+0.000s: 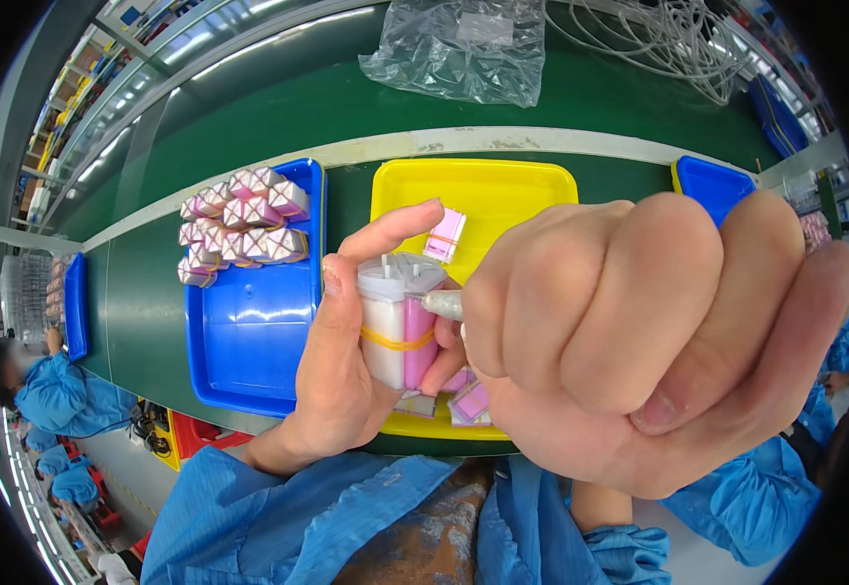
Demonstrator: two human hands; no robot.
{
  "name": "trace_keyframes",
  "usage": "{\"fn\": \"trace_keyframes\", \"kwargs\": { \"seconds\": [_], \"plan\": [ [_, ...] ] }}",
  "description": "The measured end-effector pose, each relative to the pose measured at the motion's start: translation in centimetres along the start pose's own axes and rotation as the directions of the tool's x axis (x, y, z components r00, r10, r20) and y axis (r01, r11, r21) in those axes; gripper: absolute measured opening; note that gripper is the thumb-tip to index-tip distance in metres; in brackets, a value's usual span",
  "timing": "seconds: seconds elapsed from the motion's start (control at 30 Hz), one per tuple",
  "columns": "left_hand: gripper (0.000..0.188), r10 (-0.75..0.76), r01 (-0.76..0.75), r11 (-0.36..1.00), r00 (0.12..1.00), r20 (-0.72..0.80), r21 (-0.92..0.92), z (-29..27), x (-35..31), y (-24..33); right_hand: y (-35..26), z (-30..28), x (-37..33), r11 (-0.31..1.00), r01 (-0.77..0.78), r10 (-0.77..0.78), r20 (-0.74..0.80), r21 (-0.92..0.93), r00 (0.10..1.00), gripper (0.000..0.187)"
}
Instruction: The person takes bundled components from a yellow tray, applies adhesive to their ends using a handheld tool, places the assemblies into a blue tray, and slides the filled tray down the assembly line to another worker.
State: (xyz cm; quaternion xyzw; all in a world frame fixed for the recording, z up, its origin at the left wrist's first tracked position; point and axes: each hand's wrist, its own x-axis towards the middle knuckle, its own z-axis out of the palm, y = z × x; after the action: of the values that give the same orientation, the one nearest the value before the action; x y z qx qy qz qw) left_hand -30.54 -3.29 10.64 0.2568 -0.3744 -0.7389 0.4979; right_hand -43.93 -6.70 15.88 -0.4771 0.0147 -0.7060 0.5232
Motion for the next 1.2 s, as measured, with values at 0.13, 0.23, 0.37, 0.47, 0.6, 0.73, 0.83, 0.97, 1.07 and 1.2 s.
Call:
{"fn": "trace_keyframes", "kwargs": {
  "seconds": [0.13,0.23,0.37,0.47,0.6,0.73,0.83,0.97,1.07,1.2],
  "plan": [
    [0.063,-0.029,0.029,0.999,1.000,-0.005,-0.014,0.2,-0.1,0.2,0.1,0.0,-0.3,0.998,0.012,-0.011,-0.026,0.068,1.000,0.041],
    [0.064,-0.015,0.015,1.000,1.000,0.007,-0.024,0.1,-0.2,0.1,0.1,0.1,-0.5,0.998,0.010,-0.005,-0.077,0.067,0.997,0.041],
    [0.064,-0.016,0.016,1.000,1.000,0.012,0.010,-0.1,-0.4,0.2,0.0,0.2,-0.5,1.000,0.015,-0.016,-0.069,-0.010,0.997,0.041],
    [0.063,-0.016,0.015,1.000,1.000,0.018,0.010,-0.3,-0.5,0.0,0.3,0.5,-0.2,1.000,-0.013,0.013,-0.057,-0.012,0.998,0.042],
    [0.062,-0.024,0.024,1.000,0.999,0.029,0.009,-0.2,-0.5,-0.1,0.1,-0.3,0.0,0.998,-0.041,0.042,-0.024,0.044,0.999,0.043],
    [0.061,-0.049,0.048,0.999,0.996,0.073,0.014,-0.1,-0.6,0.1,-0.2,-0.5,0.2,0.998,-0.054,0.053,0.031,0.020,0.998,0.042],
    [0.061,-0.084,0.082,0.996,0.995,0.059,0.027,-0.1,-0.7,0.2,-0.2,-0.5,0.2,0.992,-0.108,0.105,0.045,0.059,0.993,0.042],
    [0.060,-0.108,0.107,0.994,0.994,0.025,0.030,0.2,-0.7,0.6,-0.3,-1.2,1.4,0.964,-0.263,0.261,0.091,0.021,0.961,0.043],
    [0.059,-0.120,0.118,0.993,0.991,0.062,0.031,0.1,-0.6,0.4,-0.6,-0.8,1.4,0.944,-0.329,0.329,0.037,0.006,0.944,0.042],
    [0.059,-0.156,0.156,0.988,0.987,0.040,0.008,0.1,-0.2,-0.2,-0.2,-1.1,1.0,0.938,-0.346,0.346,-0.066,0.006,0.936,0.040]
  ]
}}
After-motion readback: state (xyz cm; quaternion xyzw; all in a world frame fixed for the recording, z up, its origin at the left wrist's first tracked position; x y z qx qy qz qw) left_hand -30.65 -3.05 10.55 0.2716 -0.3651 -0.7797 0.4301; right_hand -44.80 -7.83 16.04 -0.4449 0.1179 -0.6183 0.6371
